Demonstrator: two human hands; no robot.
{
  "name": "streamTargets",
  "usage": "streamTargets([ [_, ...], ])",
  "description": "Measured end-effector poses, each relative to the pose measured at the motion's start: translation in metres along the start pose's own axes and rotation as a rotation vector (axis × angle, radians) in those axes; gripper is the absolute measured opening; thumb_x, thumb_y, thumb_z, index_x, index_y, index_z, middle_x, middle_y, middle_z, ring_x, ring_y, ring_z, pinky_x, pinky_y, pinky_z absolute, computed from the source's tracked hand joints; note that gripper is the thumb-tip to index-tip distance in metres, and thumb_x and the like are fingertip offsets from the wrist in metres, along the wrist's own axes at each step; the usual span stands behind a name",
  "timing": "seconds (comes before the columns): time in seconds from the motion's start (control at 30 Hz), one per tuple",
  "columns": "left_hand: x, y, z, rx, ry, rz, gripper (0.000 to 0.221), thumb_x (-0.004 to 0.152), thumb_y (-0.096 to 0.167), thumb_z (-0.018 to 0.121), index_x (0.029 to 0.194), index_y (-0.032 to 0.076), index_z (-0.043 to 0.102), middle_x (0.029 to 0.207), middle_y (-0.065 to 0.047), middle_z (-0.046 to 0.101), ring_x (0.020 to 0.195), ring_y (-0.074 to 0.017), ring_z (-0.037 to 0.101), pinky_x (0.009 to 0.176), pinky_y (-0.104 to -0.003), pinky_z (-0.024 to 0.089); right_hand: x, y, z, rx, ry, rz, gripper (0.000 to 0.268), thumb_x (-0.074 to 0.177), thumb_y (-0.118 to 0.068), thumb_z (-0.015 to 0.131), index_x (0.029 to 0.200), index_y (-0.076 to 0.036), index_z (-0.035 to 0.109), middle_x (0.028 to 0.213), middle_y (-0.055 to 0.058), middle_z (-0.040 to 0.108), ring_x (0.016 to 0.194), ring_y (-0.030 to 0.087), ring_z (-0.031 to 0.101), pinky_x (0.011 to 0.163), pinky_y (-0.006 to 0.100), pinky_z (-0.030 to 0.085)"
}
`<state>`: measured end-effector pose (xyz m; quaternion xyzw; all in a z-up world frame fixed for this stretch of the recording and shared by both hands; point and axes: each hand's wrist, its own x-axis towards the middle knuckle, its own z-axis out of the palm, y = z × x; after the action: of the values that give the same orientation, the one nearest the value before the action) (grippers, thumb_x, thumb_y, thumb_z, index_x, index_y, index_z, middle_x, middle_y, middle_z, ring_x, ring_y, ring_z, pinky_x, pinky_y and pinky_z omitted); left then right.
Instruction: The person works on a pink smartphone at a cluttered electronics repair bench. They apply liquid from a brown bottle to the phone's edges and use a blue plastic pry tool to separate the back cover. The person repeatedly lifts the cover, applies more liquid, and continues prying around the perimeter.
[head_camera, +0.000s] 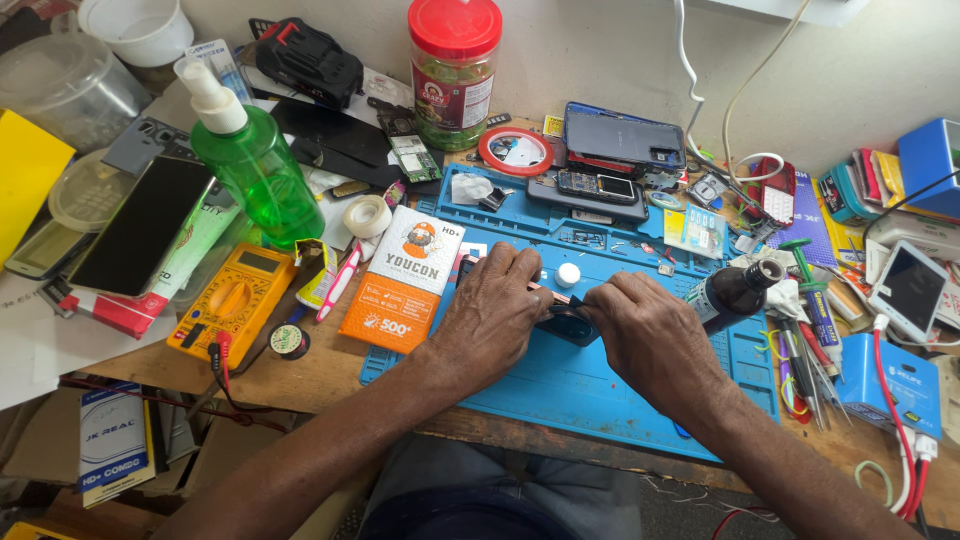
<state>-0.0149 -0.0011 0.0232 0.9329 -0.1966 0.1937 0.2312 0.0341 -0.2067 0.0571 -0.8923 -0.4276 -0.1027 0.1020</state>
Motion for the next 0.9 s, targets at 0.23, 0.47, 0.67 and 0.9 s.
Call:
streamTargets([
  [0.23, 0.006, -0.003, 0.001, 0.027, -0.037, -0.002, 0.014, 0.089, 0.012, 0.067, 0.095, 0.003, 0.076, 0.107, -0.013, 0.056, 0.108, -0.0297, 0.052, 0.095, -0.044, 0.048, -0.008, 0.005, -0.002, -0.044, 0.003, -0.017, 0.009, 0.089, -0.009, 0.068, 0.096, -0.002, 0.067, 0.083, 0.01, 0.062, 0.078, 0.027, 0.063, 0.071, 0.042, 0.054],
  [0.47, 0.007, -0.004, 0.001, 0.017, -0.026, 0.007, 0.013, 0.087, 0.012, 0.068, 0.092, 0.003, 0.075, 0.105, -0.014, 0.057, 0.107, -0.0307, 0.052, 0.094, -0.045, 0.048, -0.02, 0.009, 0.004, 0.127, 0.17, 0.024, 0.009, 0.088, -0.007, 0.072, 0.092, -0.002, 0.067, 0.081, 0.011, 0.063, 0.075, 0.027, 0.065, 0.067, 0.041, 0.053],
  [0.67, 0.005, -0.002, 0.003, 0.0, -0.031, 0.0, 0.012, 0.087, 0.011, 0.068, 0.091, 0.003, 0.075, 0.106, -0.014, 0.057, 0.106, -0.0303, 0.051, 0.094, -0.044, 0.049, -0.034, 0.006, 0.022, 0.371, 0.301, 0.213, 0.008, 0.088, -0.006, 0.075, 0.092, -0.001, 0.069, 0.08, 0.009, 0.07, 0.066, 0.018, 0.07, 0.05, 0.031, 0.054],
  [0.9, 0.006, -0.003, 0.001, 0.033, -0.035, 0.016, 0.011, 0.086, 0.009, 0.067, 0.092, 0.004, 0.075, 0.108, -0.013, 0.057, 0.107, -0.0293, 0.052, 0.096, -0.043, 0.048, -0.034, 0.009, 0.024, 0.355, 0.33, 0.22, 0.009, 0.085, -0.01, 0.08, 0.091, -0.005, 0.076, 0.076, 0.007, 0.068, 0.065, 0.015, 0.067, 0.054, 0.03, 0.054],
])
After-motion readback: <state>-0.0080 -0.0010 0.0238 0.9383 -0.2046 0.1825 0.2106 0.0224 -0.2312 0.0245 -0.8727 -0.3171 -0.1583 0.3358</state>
